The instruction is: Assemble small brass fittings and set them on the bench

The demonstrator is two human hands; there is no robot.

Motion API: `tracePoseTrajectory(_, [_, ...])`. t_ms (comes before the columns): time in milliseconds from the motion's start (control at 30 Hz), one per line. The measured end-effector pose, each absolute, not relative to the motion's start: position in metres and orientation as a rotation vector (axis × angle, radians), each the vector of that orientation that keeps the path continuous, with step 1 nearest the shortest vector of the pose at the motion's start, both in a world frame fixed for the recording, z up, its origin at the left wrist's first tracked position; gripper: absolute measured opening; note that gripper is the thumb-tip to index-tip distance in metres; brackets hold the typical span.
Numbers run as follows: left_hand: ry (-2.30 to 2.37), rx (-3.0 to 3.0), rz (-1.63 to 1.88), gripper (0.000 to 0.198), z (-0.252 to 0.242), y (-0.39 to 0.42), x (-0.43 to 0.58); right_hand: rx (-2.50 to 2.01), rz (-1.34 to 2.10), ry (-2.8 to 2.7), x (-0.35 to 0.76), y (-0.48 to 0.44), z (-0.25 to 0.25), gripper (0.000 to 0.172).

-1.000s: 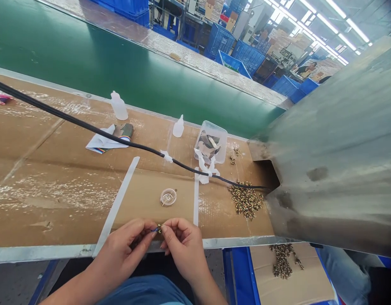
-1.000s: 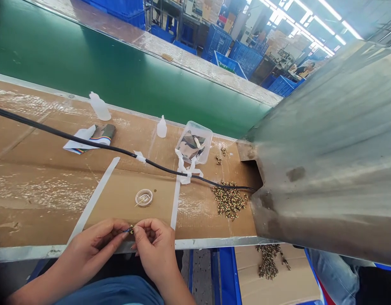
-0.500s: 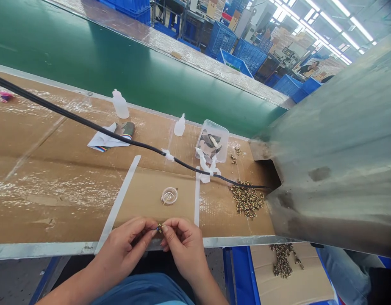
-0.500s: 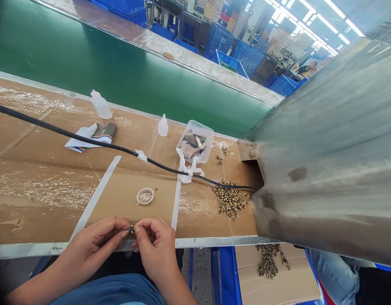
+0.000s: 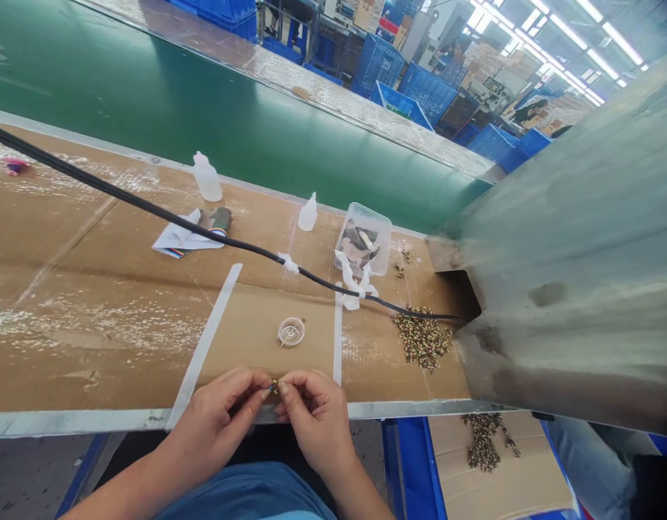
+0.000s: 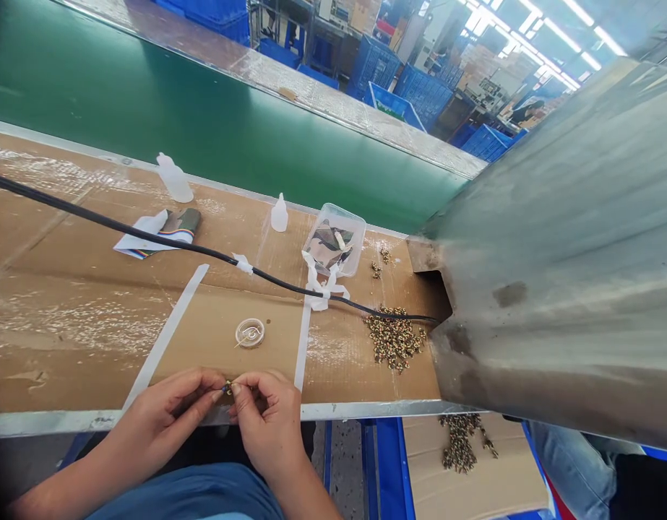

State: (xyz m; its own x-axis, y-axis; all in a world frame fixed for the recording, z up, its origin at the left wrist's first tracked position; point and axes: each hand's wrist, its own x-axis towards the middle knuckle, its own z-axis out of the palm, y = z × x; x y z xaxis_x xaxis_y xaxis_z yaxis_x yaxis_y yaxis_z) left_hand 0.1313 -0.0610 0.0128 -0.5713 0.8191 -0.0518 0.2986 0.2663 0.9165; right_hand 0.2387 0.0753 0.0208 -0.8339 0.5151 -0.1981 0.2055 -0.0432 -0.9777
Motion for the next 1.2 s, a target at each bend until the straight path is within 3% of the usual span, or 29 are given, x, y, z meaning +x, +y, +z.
tracePoseTrajectory(1200, [2.015,1.005,1.293,0.020,0.0174,-0.0585,0.1318,-0.778,1.945,-2.002,0.2392,0.0752,0.0175,0.019])
